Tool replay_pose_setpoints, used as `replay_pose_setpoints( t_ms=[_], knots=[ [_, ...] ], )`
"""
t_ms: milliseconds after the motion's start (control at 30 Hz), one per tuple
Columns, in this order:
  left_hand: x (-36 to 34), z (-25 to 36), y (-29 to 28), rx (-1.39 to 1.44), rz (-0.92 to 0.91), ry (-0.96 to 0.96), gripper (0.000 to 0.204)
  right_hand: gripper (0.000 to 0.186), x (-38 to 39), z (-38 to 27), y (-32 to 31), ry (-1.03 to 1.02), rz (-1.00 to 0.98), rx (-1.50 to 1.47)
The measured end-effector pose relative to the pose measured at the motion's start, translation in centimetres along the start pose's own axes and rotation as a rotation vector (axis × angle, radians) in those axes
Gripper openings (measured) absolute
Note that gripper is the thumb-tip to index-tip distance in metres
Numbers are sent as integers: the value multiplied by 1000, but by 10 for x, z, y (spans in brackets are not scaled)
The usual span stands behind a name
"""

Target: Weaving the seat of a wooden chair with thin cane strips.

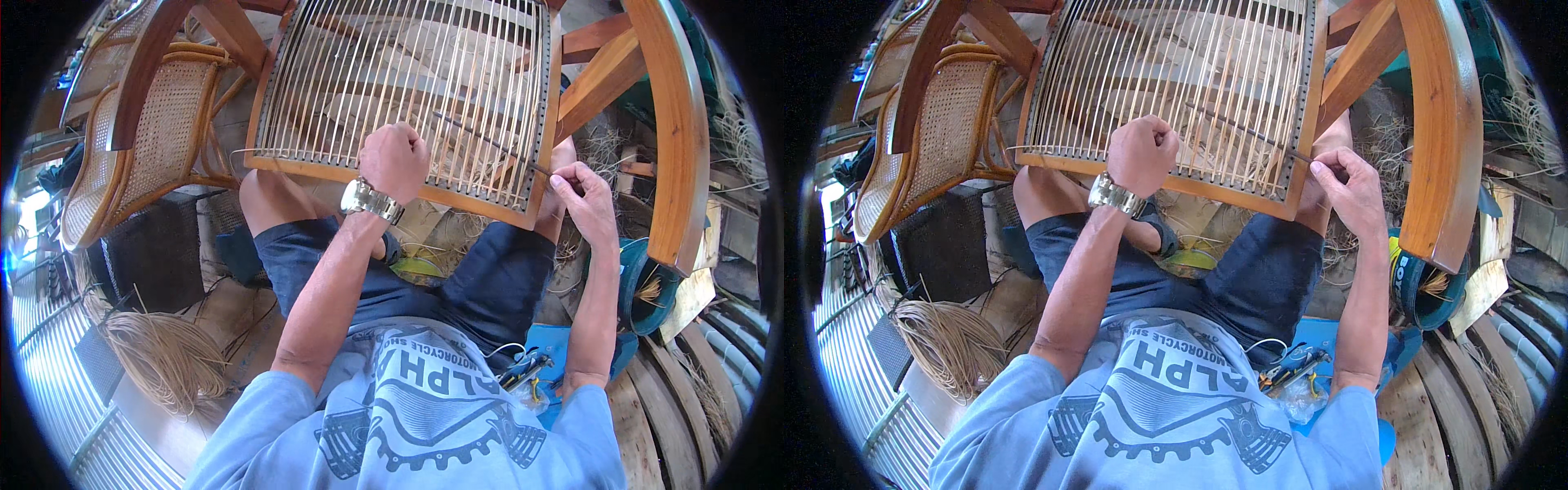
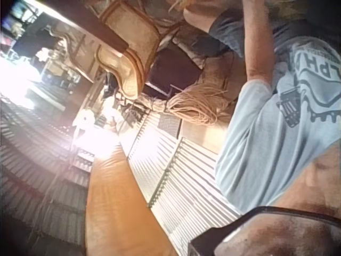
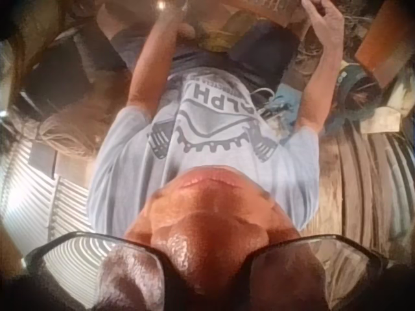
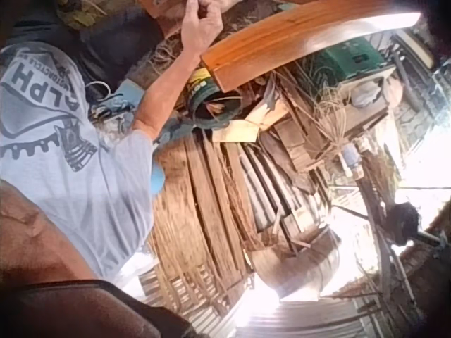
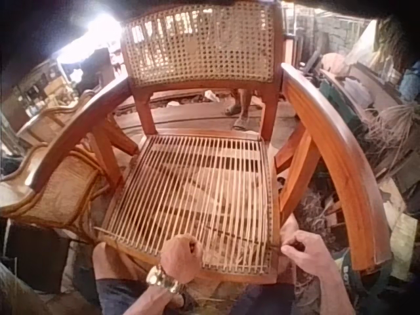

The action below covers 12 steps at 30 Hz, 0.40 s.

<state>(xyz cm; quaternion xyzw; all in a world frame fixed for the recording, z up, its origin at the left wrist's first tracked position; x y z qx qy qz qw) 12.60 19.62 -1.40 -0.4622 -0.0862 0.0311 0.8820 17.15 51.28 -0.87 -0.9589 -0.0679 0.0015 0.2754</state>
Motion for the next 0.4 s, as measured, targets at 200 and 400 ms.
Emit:
replay_pose_setpoints(
  t_ms=[200,400],
  knots=[
    [13,13,-2,-60,103,25,13,11,2,1,-1,2,0,-9],
    [8,14,9,-55,5,-62,13,10,4,6,-3,10,-15,-37]
  ],
)
Point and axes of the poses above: each hand's wrist, its own x-axis away from the middle knuckle, its own y-axis out of the palm, z = x × y, the point moved 6 cm from there along -x, towards the middle knuckle, and after that the axes turned 12 degrees about -y, right-handed, at the moved point
